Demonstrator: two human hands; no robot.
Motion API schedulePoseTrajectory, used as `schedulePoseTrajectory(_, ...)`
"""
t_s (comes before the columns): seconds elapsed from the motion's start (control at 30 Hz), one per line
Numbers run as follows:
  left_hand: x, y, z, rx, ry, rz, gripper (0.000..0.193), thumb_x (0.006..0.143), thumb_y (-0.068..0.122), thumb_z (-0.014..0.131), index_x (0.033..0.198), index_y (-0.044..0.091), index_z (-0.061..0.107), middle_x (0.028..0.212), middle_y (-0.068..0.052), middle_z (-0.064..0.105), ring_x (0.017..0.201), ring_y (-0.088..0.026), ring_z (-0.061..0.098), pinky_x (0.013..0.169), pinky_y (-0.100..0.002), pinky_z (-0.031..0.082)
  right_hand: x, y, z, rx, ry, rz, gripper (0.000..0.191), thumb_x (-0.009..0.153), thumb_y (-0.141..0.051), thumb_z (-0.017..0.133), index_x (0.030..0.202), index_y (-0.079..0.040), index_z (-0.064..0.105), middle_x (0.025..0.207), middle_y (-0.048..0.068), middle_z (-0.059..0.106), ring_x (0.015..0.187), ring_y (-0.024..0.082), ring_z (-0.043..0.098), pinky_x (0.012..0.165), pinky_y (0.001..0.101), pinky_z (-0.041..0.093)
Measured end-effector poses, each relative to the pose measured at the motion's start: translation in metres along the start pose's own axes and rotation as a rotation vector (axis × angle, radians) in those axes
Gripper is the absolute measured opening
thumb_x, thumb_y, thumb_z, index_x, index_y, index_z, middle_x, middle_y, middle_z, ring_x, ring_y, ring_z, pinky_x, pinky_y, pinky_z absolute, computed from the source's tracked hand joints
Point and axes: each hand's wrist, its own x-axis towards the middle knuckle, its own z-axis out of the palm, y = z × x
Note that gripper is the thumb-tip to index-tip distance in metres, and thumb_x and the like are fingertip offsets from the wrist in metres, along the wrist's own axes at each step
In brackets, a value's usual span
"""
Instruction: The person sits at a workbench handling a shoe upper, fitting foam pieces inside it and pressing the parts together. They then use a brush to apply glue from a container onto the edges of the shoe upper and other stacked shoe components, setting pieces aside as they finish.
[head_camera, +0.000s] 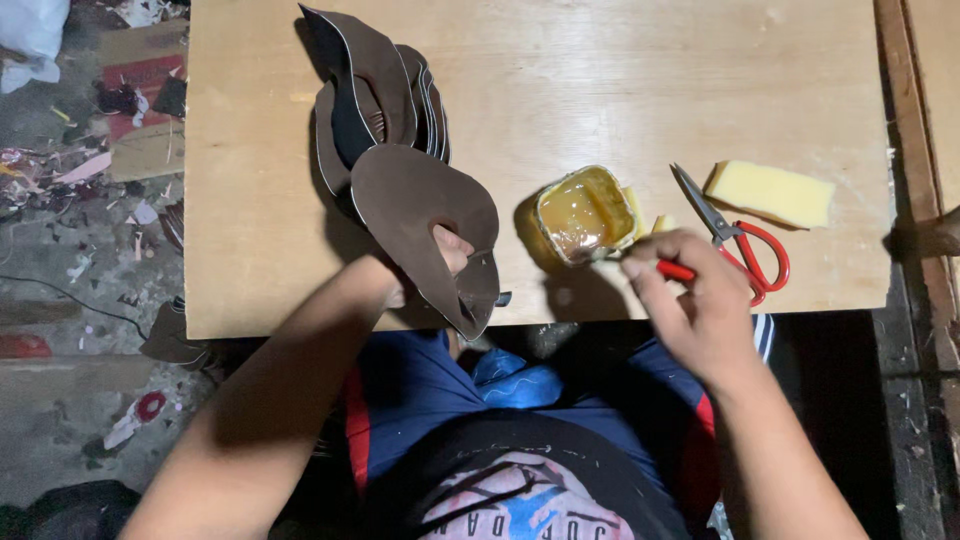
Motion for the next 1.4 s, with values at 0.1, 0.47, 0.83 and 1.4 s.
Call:
schedulePoseTrajectory(0.1,0.002,0.001,0.000,-0.004,-0.004,-0.001,0.051,0.099,0.009,0.048,0.148,-0.002,0.047,0.116,-0.011,0.064,0.101,-0.015,0.059,0.093,-0.028,0.047,-0.012,-0.005,0.029,0.161,-0.160,-0.115,0.017,0.090,-0.005,0.072,0.105,0.000,0.066,0.108,0.016,0.069,0.099,0.026,0.069,0.089,0.0330,0.054)
schedulePoseTrajectory(0.47,0.001,0.001,0.002,-0.022,-0.006,0.006,0.051,0.099,0.009,0.048,0.149,-0.002,0.047,0.117,-0.011,0.064,0.102,-0.015,0.059,0.093,-0.028,0.047,-0.009,0.008,0.107,0.001,-0.297,-0.418,0.029,0.084,-0.002,0.073,0.110,-0.001,0.060,0.112,0.016,0.063,0.102,0.035,0.066,0.086,0.0406,0.056)
schedulePoseTrajectory(0.83,0.013,0.012,0.012,0.024,-0.011,0.015,0.051,0.099,0.009,0.047,0.149,-0.002,0.047,0.118,-0.011,0.064,0.103,-0.016,0.059,0.094,-0.028,0.047,-0.021,0.004,0.094,-0.269,-0.240,-0.461,0.036,0.075,-0.002,0.075,0.108,0.002,0.061,0.106,0.019,0.061,0.097,0.038,0.063,0.082,0.0448,0.054)
schedulePoseTrajectory(1.4,-0.020,0.006,0.025,-0.219,0.053,0.151,0.052,0.099,0.008,0.047,0.150,-0.002,0.046,0.120,-0.011,0.064,0.105,-0.016,0.059,0.096,-0.029,0.046,-0.015,0.007,0.092,-0.104,-0.264,-0.376,0.021,0.080,-0.001,0.071,0.097,0.002,0.060,0.096,0.018,0.061,0.089,0.037,0.063,0.076,0.0416,0.053)
